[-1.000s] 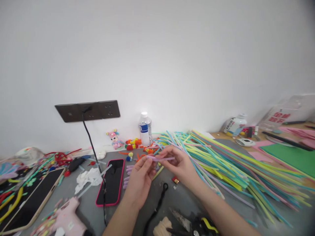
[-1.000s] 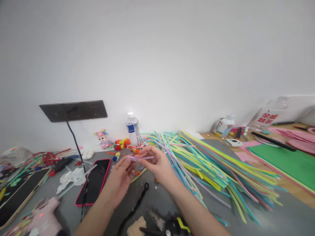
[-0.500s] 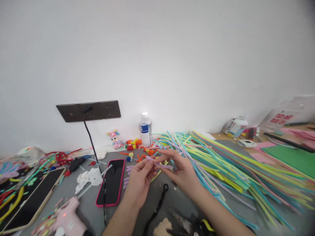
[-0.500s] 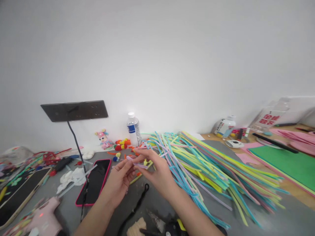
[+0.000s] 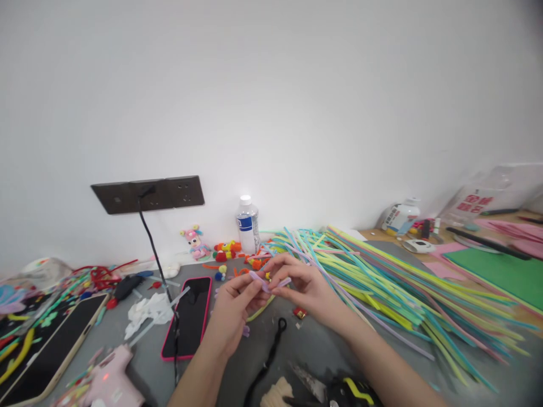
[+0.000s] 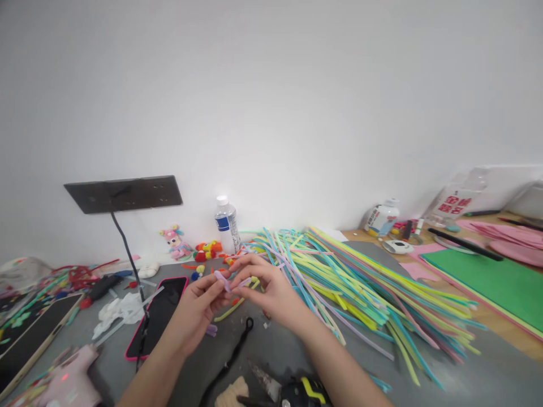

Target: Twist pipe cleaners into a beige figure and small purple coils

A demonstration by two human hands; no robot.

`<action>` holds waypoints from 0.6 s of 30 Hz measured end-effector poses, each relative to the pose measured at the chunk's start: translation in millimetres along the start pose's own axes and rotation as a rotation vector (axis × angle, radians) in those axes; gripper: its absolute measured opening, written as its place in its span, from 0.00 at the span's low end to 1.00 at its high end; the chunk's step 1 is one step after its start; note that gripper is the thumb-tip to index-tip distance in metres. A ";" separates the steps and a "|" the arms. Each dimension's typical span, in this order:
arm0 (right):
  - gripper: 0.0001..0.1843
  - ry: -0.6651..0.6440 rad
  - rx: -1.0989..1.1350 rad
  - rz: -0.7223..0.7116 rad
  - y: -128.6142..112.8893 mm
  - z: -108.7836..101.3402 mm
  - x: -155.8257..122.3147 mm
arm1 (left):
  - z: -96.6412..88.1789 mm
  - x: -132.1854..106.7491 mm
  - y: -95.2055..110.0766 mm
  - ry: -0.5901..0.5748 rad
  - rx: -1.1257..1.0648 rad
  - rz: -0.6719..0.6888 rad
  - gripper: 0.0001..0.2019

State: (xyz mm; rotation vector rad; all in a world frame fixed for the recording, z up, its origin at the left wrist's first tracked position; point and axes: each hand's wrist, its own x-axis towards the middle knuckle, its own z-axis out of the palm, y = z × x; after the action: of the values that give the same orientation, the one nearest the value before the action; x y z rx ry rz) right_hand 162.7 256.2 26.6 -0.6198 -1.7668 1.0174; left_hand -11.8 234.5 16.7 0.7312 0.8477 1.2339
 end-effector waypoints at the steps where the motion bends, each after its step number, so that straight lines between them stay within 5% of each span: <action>1: 0.06 -0.021 0.012 0.007 -0.4 -1.3 0.1 | -0.7 -0.3 1.3 -0.007 0.022 0.007 0.19; 14: 0.22 -0.106 0.008 0.140 7.4 -2.3 -6.0 | -8.1 -1.9 8.6 -0.228 0.421 -0.036 0.17; 18: 0.18 -0.131 -0.079 0.123 6.7 -1.7 -5.1 | -10.1 -2.9 10.4 -0.278 0.405 -0.127 0.18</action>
State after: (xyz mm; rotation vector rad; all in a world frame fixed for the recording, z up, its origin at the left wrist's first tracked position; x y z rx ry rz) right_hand 166.0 256.4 18.7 -0.7330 -1.9097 1.0973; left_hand -25.9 233.9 20.9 1.1283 0.9055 0.8293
